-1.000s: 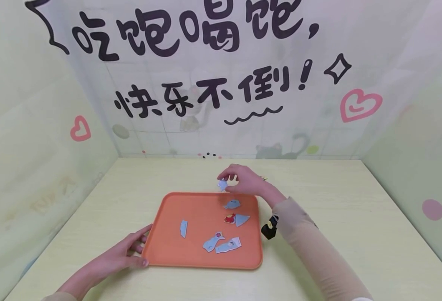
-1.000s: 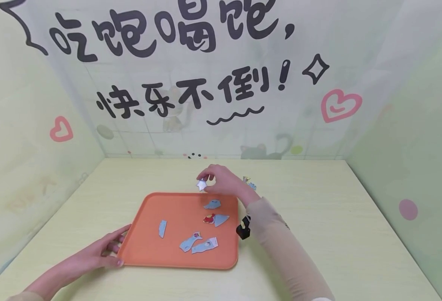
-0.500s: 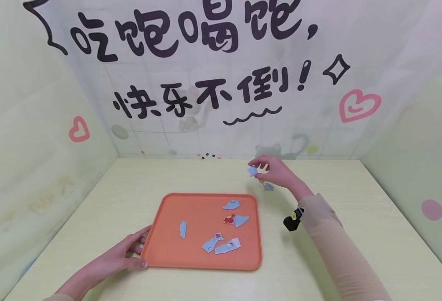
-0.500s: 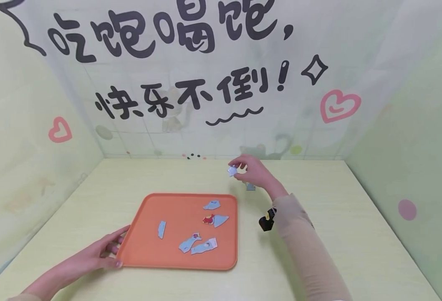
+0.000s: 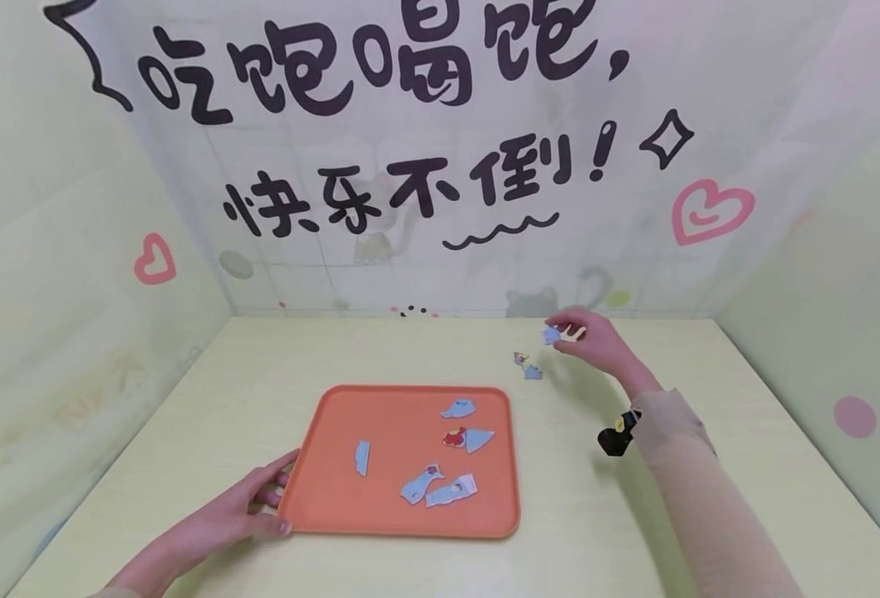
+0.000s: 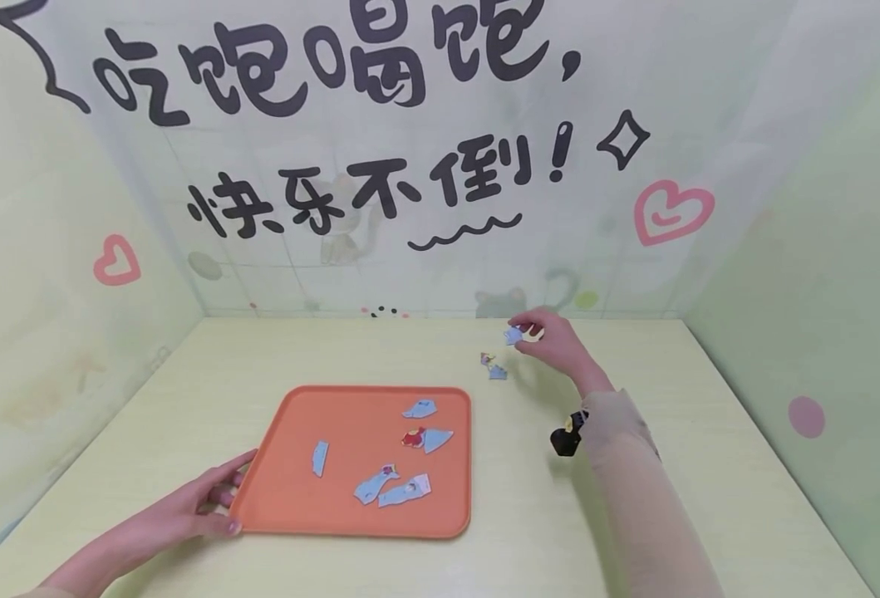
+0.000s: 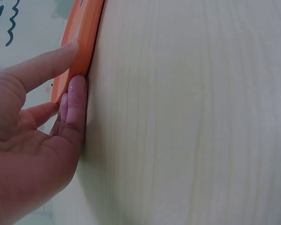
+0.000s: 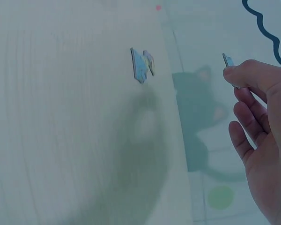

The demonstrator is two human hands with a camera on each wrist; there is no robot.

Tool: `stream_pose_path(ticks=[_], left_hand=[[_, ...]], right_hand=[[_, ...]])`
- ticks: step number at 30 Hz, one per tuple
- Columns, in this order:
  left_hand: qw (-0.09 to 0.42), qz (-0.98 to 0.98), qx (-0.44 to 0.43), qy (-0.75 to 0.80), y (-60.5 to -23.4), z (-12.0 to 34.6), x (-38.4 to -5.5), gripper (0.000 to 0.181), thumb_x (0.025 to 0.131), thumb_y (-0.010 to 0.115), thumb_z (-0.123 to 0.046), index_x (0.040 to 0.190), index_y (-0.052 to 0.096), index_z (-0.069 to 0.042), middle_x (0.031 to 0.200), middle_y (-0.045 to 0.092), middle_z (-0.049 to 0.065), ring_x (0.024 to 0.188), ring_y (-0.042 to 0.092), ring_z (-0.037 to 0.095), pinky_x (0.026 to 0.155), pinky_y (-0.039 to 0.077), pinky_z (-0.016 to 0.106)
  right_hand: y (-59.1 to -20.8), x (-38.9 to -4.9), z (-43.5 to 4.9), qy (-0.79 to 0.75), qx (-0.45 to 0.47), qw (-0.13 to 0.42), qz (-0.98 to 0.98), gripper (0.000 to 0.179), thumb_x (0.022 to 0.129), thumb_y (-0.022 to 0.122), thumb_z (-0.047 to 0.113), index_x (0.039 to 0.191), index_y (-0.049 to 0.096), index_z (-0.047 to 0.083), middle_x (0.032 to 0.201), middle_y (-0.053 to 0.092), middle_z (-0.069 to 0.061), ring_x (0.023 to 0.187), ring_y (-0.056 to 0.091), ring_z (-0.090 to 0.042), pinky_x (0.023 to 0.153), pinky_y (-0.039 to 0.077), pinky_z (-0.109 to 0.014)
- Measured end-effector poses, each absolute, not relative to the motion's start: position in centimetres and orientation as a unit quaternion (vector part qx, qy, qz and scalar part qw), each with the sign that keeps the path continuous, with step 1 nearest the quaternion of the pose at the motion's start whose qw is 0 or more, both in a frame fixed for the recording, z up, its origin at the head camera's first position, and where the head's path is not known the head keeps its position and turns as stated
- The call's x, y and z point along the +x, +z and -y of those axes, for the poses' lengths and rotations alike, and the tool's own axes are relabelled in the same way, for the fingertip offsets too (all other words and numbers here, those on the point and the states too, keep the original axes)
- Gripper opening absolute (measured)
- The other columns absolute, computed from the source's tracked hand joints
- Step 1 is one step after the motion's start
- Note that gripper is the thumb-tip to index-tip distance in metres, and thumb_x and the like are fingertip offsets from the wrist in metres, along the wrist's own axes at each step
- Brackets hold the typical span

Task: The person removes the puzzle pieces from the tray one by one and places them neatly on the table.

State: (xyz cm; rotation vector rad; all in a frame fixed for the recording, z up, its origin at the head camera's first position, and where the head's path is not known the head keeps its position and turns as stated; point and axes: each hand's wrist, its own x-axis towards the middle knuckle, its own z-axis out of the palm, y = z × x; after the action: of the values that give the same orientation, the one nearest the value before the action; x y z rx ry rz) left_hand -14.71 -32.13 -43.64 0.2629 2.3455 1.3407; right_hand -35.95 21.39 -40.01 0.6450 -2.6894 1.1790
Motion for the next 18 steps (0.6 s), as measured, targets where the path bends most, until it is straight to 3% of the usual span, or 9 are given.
stream_pose_path(ticks=[8, 18], left_hand=[[0.210, -0.846, 0.096, 0.480, -43.7, 32.3, -14.7, 0.093, 0.088, 0.073, -0.021, 0.160, 0.014, -0.017, 0.141, 0.036, 0.018, 0.106, 0.052, 0.002, 0.086, 0.043, 0.017], [0.206, -0.842, 0.101, 0.489, -43.6, 32.2, -14.7, 0.094, 0.087, 0.073, -0.021, 0.160, 0.014, -0.018, 0.142, 0.035, 0.018, 0.107, 0.051, 0.002, 0.086, 0.045, 0.018]], right_hand=[[-41.4, -35.8, -22.9, 0.382, 0.187, 0.055, 0.903, 0.039, 0.087, 0.070, 0.007, 0.124, 0.065, -0.002, 0.111, 0.066, -0.020, 0.097, 0.058, -0.029, 0.084, 0.046, -0.031], [-43.5, -35.8, -23.9, 0.372, 0.143, 0.006, 0.917, 0.041, 0.088, 0.069, 0.009, 0.128, 0.064, 0.003, 0.116, 0.063, -0.020, 0.103, 0.057, -0.030, 0.083, 0.042, -0.032]])
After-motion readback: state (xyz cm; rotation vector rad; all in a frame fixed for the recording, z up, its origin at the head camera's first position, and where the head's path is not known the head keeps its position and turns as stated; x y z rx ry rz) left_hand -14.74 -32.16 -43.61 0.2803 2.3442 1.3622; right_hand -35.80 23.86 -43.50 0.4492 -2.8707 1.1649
